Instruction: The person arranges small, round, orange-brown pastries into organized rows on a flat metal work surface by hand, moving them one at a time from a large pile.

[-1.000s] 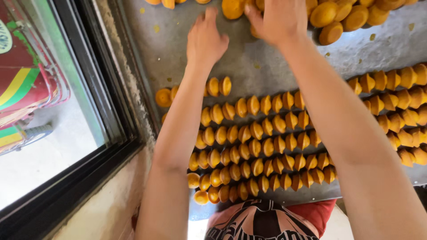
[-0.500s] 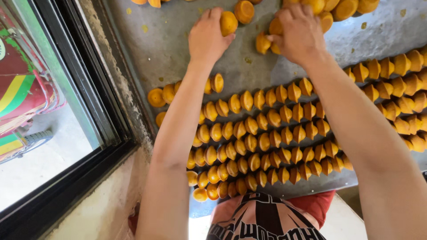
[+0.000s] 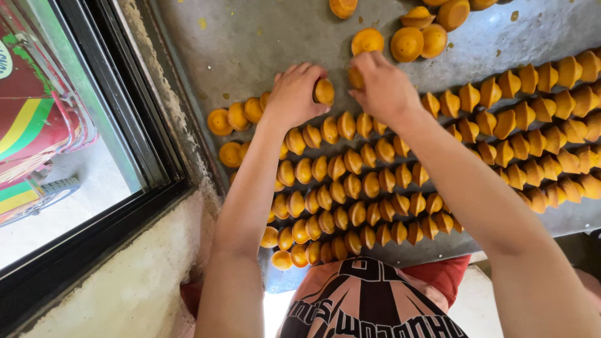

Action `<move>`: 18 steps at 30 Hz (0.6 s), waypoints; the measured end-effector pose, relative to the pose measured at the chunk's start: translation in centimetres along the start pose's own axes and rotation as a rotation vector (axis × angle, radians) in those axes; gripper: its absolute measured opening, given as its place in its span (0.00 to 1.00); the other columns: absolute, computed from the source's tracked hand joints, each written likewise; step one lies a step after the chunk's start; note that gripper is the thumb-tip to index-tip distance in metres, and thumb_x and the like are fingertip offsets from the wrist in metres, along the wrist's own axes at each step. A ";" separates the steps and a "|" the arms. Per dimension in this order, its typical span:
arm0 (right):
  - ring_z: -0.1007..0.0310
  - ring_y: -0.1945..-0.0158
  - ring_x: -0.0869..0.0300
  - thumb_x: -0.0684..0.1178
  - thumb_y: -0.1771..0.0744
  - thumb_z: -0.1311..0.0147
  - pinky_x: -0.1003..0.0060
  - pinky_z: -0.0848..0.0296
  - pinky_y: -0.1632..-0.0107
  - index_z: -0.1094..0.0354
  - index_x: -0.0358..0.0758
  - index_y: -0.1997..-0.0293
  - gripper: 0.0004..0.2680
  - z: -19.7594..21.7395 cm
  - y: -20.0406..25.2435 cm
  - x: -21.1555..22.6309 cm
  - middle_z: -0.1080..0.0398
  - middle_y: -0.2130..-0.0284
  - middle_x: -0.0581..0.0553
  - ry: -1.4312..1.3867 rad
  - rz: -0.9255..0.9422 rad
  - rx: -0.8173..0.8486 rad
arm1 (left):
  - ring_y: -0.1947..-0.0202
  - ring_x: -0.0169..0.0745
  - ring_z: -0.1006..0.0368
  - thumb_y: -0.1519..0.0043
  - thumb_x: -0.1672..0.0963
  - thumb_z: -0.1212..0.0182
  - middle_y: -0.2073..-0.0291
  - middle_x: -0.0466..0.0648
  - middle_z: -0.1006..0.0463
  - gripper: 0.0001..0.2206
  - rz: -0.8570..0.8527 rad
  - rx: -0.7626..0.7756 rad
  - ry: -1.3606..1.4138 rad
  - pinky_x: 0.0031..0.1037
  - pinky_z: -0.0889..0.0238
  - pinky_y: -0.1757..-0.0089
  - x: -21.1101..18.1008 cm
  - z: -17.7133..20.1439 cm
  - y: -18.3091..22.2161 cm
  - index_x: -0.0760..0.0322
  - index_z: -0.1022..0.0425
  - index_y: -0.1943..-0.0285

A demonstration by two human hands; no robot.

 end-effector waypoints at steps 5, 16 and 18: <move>0.27 0.53 0.35 0.39 0.37 0.38 0.45 0.27 0.53 0.37 0.41 0.42 0.18 -1.2 0.0 2.0 0.30 0.52 0.35 -0.075 -0.053 0.127 | 0.41 0.56 0.34 0.55 0.55 0.21 0.48 0.48 0.26 0.29 0.000 -0.002 0.012 0.50 0.42 0.46 1.1 -0.8 0.3 0.60 0.29 0.44; 0.24 0.57 0.42 0.46 0.39 0.32 0.48 0.26 0.55 0.35 0.40 0.43 0.21 1.6 -0.8 0.8 0.32 0.49 0.34 -0.102 -0.062 0.084 | 0.40 0.59 0.35 0.54 0.56 0.20 0.44 0.53 0.28 0.34 -0.134 -0.053 0.223 0.42 0.40 0.42 1.6 1.6 -1.2 0.62 0.32 0.38; 0.24 0.55 0.45 0.47 0.36 0.34 0.50 0.27 0.52 0.36 0.41 0.40 0.19 2.2 -1.3 -0.5 0.32 0.47 0.36 -0.115 -0.125 0.024 | 0.40 0.60 0.35 0.52 0.56 0.21 0.42 0.53 0.28 0.32 -0.134 -0.156 0.188 0.43 0.39 0.42 1.7 1.7 -3.5 0.61 0.32 0.38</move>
Point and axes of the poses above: each hand's wrist, its own y-axis away from the middle knuckle, its own z-axis out of the back of the hand, x = y × z, the point moved 1 cm from there along -y, towards the middle knuckle
